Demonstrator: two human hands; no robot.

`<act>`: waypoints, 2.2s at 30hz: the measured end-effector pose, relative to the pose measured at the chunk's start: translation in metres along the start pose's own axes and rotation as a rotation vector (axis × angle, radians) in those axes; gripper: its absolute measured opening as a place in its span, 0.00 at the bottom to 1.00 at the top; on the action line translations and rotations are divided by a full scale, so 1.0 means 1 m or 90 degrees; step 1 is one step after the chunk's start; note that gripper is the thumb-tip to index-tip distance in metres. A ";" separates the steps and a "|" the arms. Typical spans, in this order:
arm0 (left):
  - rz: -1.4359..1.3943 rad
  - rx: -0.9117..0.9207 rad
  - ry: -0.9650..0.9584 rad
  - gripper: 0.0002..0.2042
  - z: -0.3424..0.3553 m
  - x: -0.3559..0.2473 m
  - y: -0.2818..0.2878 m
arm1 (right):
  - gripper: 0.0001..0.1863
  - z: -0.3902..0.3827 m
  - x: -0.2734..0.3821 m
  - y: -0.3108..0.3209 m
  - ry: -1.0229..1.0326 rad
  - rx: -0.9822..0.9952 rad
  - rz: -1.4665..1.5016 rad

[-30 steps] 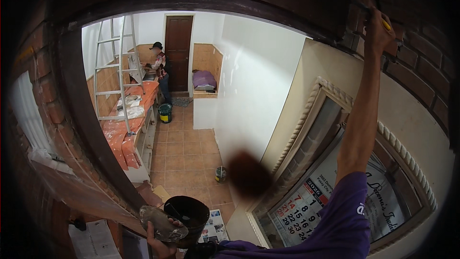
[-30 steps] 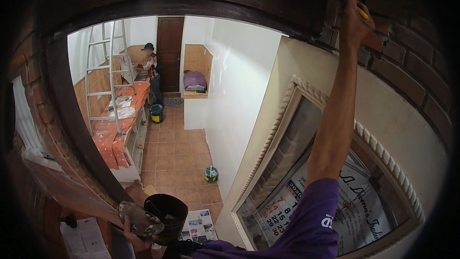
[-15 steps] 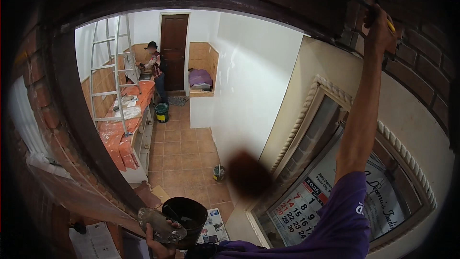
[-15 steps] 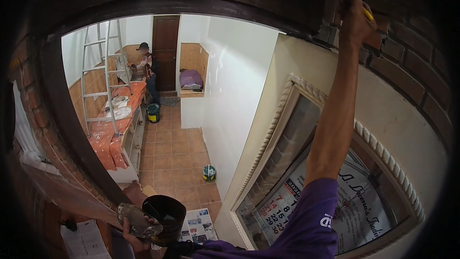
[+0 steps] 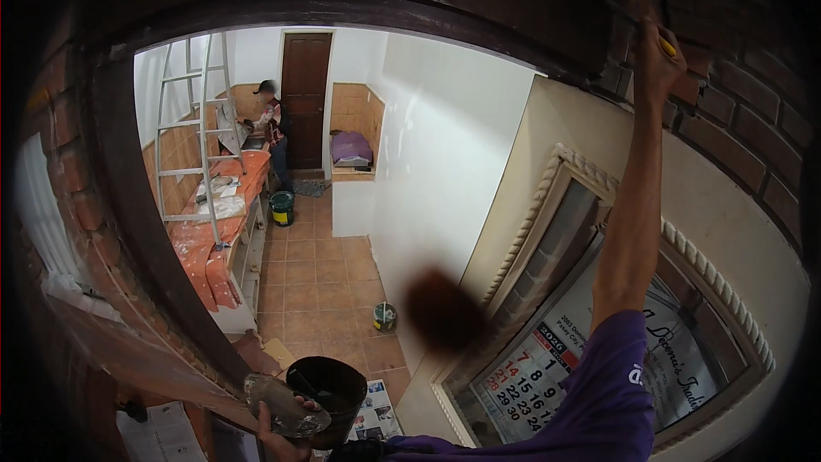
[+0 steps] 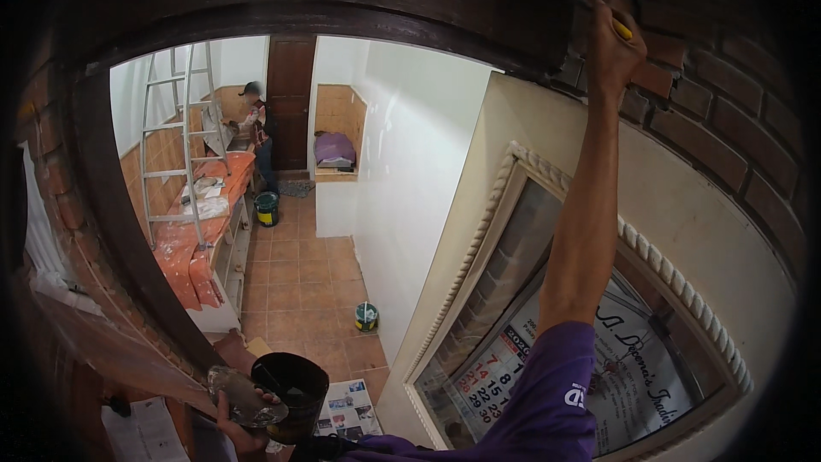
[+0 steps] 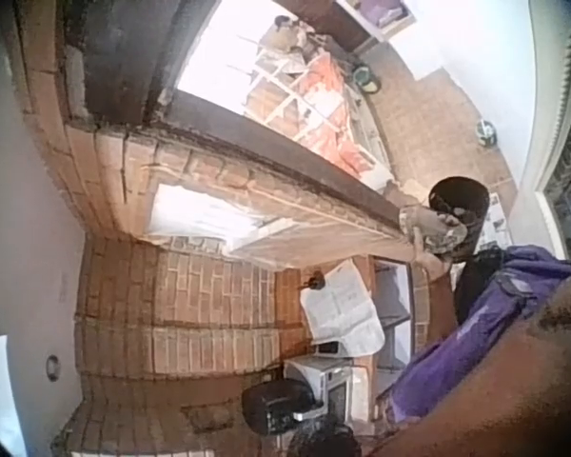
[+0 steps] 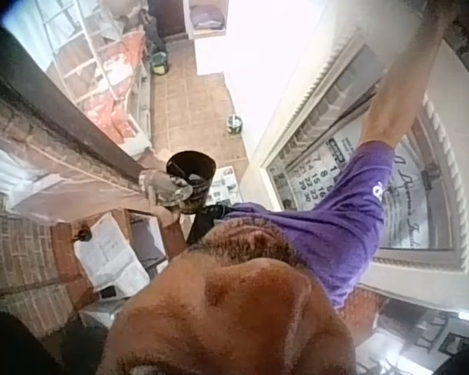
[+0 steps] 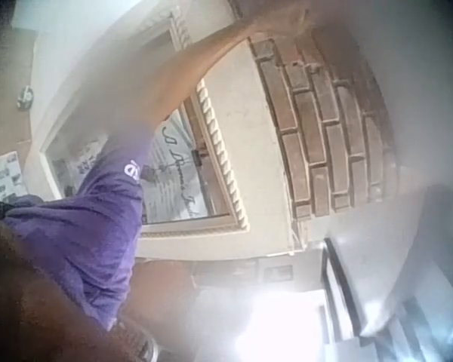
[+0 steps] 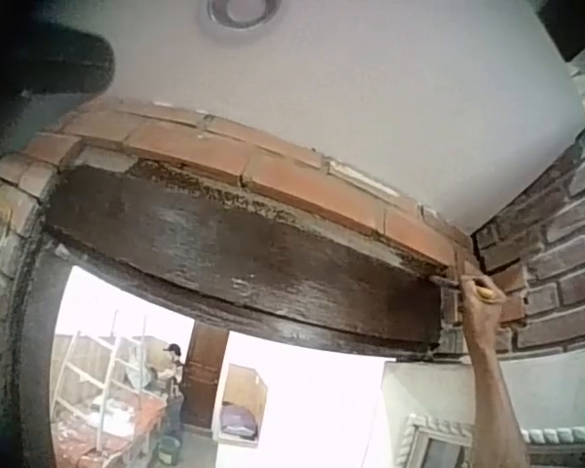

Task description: The recorder is painting the upper part of a door frame with a dark brown paint using a brush.

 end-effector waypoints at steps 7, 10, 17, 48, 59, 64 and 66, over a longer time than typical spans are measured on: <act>0.004 0.033 -0.010 0.26 -0.002 -0.001 -0.009 | 0.09 -0.005 -0.003 0.009 -0.062 -0.043 0.115; 0.007 0.046 -0.011 0.26 -0.003 -0.001 -0.011 | 0.08 -0.007 0.007 -0.001 0.003 0.015 0.049; -0.011 -0.001 0.008 0.26 -0.004 0.001 -0.003 | 0.09 -0.007 -0.003 0.005 -0.067 -0.008 0.136; 0.002 0.145 -0.039 0.29 -0.035 -0.033 -0.037 | 0.06 -0.541 0.120 0.010 -0.487 0.882 0.369; 0.124 0.140 -0.042 0.31 -0.038 -0.029 -0.024 | 0.08 -0.683 0.181 0.011 -0.331 1.193 0.447; 0.110 0.106 -0.032 0.31 -0.045 -0.028 -0.014 | 0.08 -0.706 0.193 0.019 -0.169 1.231 0.430; 0.072 0.107 -0.028 0.31 -0.048 -0.027 -0.013 | 0.08 -0.716 0.194 0.022 -0.149 1.258 0.407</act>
Point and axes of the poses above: each hand's wrist, its own z-axis towards the middle knuckle, its own y-axis out of the back of the hand, x = y × z, the point moved 10 cm from there along z, towards the middle knuckle, and after that the axes turned 2 degrees about -z, right-handed, at the moved point
